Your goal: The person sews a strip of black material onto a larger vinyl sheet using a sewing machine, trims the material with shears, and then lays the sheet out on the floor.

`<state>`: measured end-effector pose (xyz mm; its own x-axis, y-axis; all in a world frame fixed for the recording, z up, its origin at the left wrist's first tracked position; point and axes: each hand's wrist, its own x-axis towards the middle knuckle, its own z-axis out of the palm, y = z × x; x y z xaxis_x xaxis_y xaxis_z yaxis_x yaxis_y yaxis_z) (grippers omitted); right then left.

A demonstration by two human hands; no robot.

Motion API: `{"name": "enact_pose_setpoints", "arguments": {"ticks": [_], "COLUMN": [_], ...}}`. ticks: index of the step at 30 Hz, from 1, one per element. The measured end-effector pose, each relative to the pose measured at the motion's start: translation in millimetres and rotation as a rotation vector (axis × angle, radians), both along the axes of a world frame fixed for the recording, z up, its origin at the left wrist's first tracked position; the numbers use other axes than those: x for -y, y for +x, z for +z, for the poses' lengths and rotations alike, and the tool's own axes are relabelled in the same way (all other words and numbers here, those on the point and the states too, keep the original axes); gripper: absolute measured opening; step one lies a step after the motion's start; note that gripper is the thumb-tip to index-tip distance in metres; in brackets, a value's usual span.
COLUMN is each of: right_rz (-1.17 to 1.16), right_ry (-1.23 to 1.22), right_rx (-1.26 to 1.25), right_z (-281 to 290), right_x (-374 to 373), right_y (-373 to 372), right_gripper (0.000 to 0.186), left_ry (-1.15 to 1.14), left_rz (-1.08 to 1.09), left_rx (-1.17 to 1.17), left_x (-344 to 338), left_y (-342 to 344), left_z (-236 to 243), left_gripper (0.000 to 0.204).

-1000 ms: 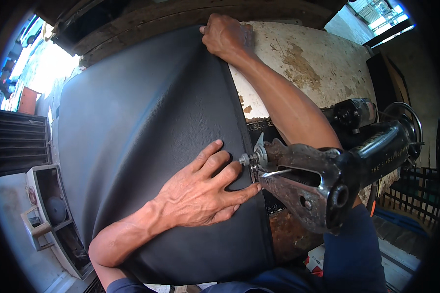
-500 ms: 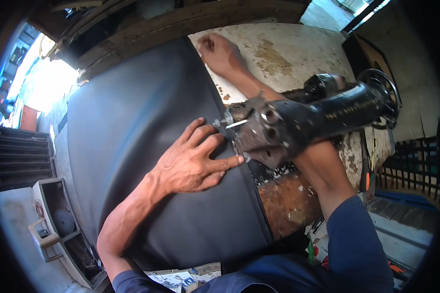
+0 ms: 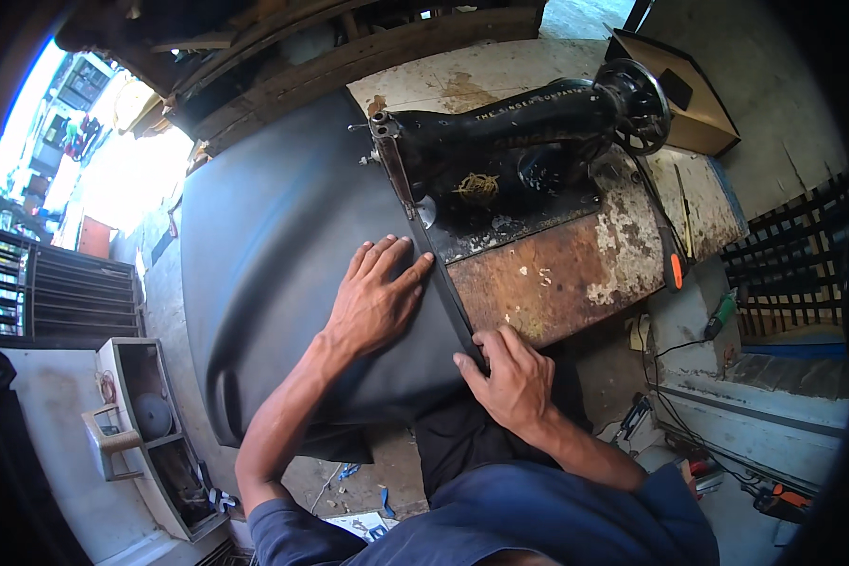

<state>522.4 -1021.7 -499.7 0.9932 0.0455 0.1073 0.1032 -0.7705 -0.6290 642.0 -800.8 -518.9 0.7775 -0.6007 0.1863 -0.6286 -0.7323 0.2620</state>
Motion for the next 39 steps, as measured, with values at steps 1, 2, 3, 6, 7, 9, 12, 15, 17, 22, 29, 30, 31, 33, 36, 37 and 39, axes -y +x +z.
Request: {"name": "enact_pose_setpoints", "arguments": {"ticks": [1,2,3,6,7,9,12,15,17,22,29,30,31,33,36,37,39], "right_rz": [-0.007,0.006,-0.017,-0.055,-0.06,-0.074,-0.128,-0.158,-0.151,-0.109,0.29,0.276,0.219,0.193,0.281,0.501,0.605], "right_ry": [-0.02,0.009,0.099,0.327,0.426,0.625,0.769,0.784,0.791,0.641,0.174,0.284,0.332,0.157,0.111,0.242,0.236], "right_rx": [0.013,0.015,-0.04,-0.347,-0.419,-0.563,-0.557,-0.574,-0.554,-0.554,-0.49,-0.597,-0.656,-0.41,-0.042,0.084,0.144], "right_z": [0,3,7,20,19,16,4,-1,-6,-3,13,21,12,32,-21,-48,-50], "right_x": [0,5,8,18,21,24,29,30,33,31,51,55,58,42,29,33,-13], "right_y": [5,7,7,3,1,-4,-16,-19,-19,-16,9,32,55,132,257,301,338], "right_gripper": [0.022,0.018,0.017,0.013,0.012,0.012,0.016,0.019,0.019,0.024,0.021,0.021,0.025,0.031,0.026,0.032,0.034], "left_ry": [-0.008,-0.016,-0.025,-0.003,0.002,0.026,0.055,0.072,0.069,0.055,0.041,0.042,0.043,0.012,0.002,0.0,0.021], "left_rz": [0.009,0.018,0.026,0.041,0.044,0.027,0.004,-0.014,-0.039,-0.086,-0.152,-0.148,-0.142,-0.139,-0.179,-0.194,-0.178], "left_rx": [0.011,0.023,0.034,0.04,0.033,0.007,0.016,0.013,0.003,-0.054,-0.098,-0.116,-0.136,-0.147,-0.129,-0.121,-0.129], "left_x": [2,3,4,4,5,4,8,7,7,4,6,2,-2,-9,0,5,-3], "left_y": [-2,-4,-4,-6,-9,-12,-7,-6,-5,-6,-3,-5,-7,-8,-1,1,1], "left_z": [1,0,0,0,0,-2,0,1,2,7,4,3,1,-1,-1,-1,-2], "left_gripper": [0.05,0.049,0.048,0.048,0.047,0.047,0.047,0.046,0.045,0.047,0.05,0.05,0.05,0.05,0.051,0.051,0.052]}}
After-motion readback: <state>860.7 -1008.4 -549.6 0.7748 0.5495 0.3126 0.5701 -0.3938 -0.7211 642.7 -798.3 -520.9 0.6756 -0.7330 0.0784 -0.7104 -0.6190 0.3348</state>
